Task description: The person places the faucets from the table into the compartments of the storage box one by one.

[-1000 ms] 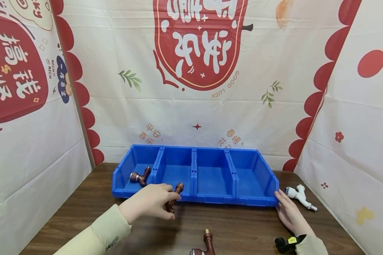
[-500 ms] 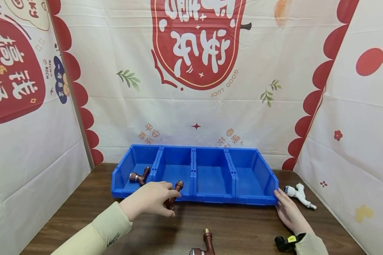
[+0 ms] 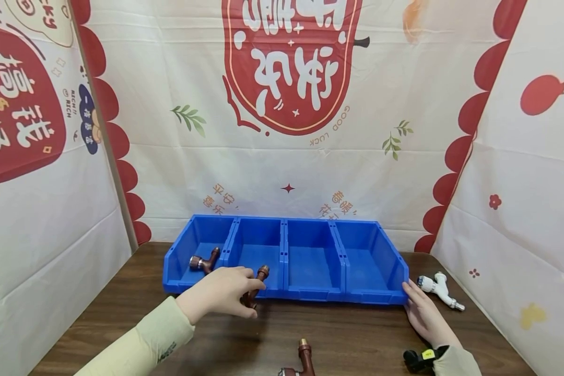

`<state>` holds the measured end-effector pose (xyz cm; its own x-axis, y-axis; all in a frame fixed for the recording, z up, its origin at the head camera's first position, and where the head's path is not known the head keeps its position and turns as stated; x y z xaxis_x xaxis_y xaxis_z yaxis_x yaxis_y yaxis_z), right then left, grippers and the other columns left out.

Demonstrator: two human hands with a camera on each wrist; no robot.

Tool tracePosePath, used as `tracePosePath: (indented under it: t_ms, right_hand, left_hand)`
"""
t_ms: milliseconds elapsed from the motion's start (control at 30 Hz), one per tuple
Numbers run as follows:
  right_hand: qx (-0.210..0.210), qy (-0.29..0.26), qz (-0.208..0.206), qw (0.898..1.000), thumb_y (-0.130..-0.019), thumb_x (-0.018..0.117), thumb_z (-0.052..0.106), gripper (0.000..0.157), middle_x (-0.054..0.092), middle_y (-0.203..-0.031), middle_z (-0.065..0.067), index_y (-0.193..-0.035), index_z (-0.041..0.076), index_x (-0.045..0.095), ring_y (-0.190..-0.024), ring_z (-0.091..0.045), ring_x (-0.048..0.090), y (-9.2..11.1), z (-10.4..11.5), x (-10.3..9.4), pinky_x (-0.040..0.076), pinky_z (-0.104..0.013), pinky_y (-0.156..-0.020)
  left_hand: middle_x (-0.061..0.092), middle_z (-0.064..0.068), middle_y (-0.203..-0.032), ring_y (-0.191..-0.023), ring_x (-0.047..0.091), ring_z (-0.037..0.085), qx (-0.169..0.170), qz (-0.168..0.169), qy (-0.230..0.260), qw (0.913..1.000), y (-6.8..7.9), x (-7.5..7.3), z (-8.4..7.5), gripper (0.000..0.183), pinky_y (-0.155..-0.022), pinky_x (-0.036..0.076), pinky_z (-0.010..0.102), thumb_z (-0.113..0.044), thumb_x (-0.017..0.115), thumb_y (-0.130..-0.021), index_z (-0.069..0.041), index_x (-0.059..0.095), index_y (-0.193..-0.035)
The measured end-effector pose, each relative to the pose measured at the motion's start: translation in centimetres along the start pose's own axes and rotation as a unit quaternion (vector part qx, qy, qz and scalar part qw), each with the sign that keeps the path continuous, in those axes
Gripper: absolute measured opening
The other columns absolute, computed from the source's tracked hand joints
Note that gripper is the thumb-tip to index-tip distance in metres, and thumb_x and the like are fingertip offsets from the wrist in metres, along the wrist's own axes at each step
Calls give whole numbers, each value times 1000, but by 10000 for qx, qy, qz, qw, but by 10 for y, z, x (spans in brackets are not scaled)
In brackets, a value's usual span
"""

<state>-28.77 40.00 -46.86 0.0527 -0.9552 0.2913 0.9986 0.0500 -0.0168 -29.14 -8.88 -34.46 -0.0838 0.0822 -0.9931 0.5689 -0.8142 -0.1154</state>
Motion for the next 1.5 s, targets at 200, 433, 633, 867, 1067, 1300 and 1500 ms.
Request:
tracePosePath:
  t_ms: [200, 433, 633, 867, 1067, 1300, 1500]
  right_hand:
    - [46, 12, -47, 10000, -105, 40, 33, 78, -24, -156, -8, -149, 8, -20, -143, -22, -19, 0, -2, 1, -10, -38, -113]
    - [7, -40, -38, 10000, -105, 41, 31, 78, -24, -156, -11, -150, 7, -19, -142, -25, -20, -1, 1, 1, -11, -41, -113]
    - [5, 13, -41, 10000, -105, 40, 31, 78, -24, -156, -12, -150, 6, -19, -142, -26, -20, 0, 1, 2, -11, -42, -113]
    - [-46, 15, 44, 10000, -106, 40, 30, 78, -24, -156, -11, -150, 7, -19, -142, -25, -19, -1, 2, 1, -11, -41, -113]
    - [-42, -78, 30, 10000, -105, 41, 30, 78, -23, -156, -11, -150, 7, -19, -143, -25, -19, -1, 1, -2, -11, -39, -113]
    - [-54, -78, 24, 10000, -106, 40, 29, 78, -26, -155, -12, -149, 6, -21, -142, -25, -21, 1, -1, -4, -12, -39, -113]
    - [-36, -48, 5, 10000, -106, 40, 30, 77, -24, -156, -11, -150, 8, -20, -142, -24, -19, -1, 0, -1, -11, -39, -113]
  left_hand:
    - [54, -10, -89, -73, 46, 5, 1, 42, 39, 10000, -2, 2, 3, 53, -60, 43, 21, -56, 69, -82, -21, 66, -122]
    - [57, -10, -90, -75, 48, 5, 1, -11, 80, 10000, -4, 4, 8, 54, -63, 46, 21, -58, 68, -83, -22, 66, -123]
    - [57, -9, -90, -75, 48, 5, -67, 29, 65, 10000, -3, 3, 10, 53, -65, 48, 22, -56, 69, -83, -21, 67, -123]
    - [55, -10, -88, -73, 47, 5, -84, -3, -59, 9999, -5, 2, 9, 54, -64, 47, 23, -56, 69, -83, -20, 66, -123]
    - [55, -10, -88, -72, 46, 5, -110, -17, -121, 9999, -7, 3, 9, 54, -62, 46, 23, -57, 69, -82, -21, 66, -123]
    - [55, -10, -89, -72, 46, 5, -106, -48, -128, 9998, -9, 3, 10, 53, -62, 45, 22, -57, 69, -82, -23, 66, -123]
    - [54, -11, -88, -71, 45, 4, -109, -64, -156, 9998, -10, 4, 11, 53, -61, 45, 22, -57, 69, -82, -23, 67, -123]
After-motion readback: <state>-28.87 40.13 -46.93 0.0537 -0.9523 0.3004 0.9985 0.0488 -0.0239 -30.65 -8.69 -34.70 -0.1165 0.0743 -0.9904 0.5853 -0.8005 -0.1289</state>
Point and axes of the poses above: each hand's wrist, its own y-axis away from the middle knuckle, its own x-axis out of the palm, z = x × y, the point moved 1 cm from there along -y, towards the middle knuckle
